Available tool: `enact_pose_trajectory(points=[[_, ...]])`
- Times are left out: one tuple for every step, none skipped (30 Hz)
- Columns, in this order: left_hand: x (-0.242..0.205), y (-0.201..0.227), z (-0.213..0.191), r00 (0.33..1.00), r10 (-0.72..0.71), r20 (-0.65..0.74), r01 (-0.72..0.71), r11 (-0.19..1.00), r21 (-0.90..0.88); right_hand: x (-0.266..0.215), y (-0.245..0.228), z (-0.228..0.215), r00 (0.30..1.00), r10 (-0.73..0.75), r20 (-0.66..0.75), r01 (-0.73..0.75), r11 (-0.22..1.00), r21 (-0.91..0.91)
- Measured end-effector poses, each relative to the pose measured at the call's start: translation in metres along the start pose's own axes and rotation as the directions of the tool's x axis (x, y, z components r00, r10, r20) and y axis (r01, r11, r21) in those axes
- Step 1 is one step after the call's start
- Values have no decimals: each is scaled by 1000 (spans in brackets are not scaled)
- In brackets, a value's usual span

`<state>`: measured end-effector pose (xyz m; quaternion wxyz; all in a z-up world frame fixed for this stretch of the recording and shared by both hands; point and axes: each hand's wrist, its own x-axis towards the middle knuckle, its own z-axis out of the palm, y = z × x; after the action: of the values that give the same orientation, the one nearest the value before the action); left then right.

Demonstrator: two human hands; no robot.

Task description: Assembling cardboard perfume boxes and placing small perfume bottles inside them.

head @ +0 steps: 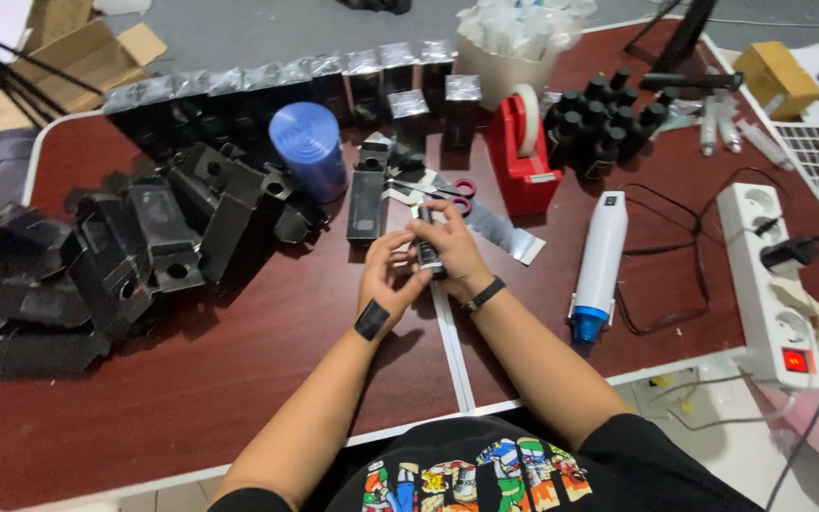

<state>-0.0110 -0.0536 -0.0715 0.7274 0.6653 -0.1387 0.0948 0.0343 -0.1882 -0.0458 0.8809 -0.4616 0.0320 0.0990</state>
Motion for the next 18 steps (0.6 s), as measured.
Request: enact_pose_trajectory(points=[[4,2,1,1000,2,-13,-2,1000,5,3,0,-2,1000,7,11,-7,1000,-2],[8,5,1,998,-65,-13,65,998,8,6,0,-4,998,-50,-26,49,998,-40],[11,7,3,991,-133,-11,133,991,9,8,0,-7,992,-109,-65,104,991,-80],[13,9,2,991,-133,-22,134,991,11,6,-2,-3,993,-102,-56,98,992,-80],[14,10,4,988,-150,-25,150,989,6,4,-4,0,987,-144,-66,138,987,-86],[15,11,6,986,-166,-28,166,986,1,1,-6,3,980,-184,-75,177,980,-93],[12,12,6,986,-164,-35,165,986,-1,-1,-7,6,981,-182,-69,175,980,-96],[9,12,6,993,-118,-18,119,993,8,-4,-9,10,977,-198,-75,191,977,-98],[6,12,6,997,-74,0,74,997,18,-7,-9,13,973,-215,-83,207,973,-99],[6,15,5,997,-74,-5,75,997,17,-11,-12,17,974,-212,-79,203,974,-101],[7,18,2,999,-30,41,27,997,70,-16,-14,23,977,-200,-76,194,978,-81],[7,21,0,996,12,88,-22,992,121,-20,-16,28,980,-188,-72,183,981,-61],[8,22,-5,996,9,87,-20,992,125,-20,-13,26,980,-184,-72,180,982,-58],[9,23,-10,996,3,85,-15,989,149,-20,-9,24,981,-194,-8,194,981,-29],[11,23,-14,996,-3,85,-12,985,172,-20,-7,22,977,-206,54,206,978,1],[11,24,-17,996,-5,85,-10,985,175,-19,-4,21,977,-205,54,205,979,4],[9,23,-19,999,-19,36,13,985,171,-20,-2,19,967,-213,143,214,977,11],[8,23,-21,999,-33,-13,35,985,166,-20,1,17,948,-222,230,223,975,19]])
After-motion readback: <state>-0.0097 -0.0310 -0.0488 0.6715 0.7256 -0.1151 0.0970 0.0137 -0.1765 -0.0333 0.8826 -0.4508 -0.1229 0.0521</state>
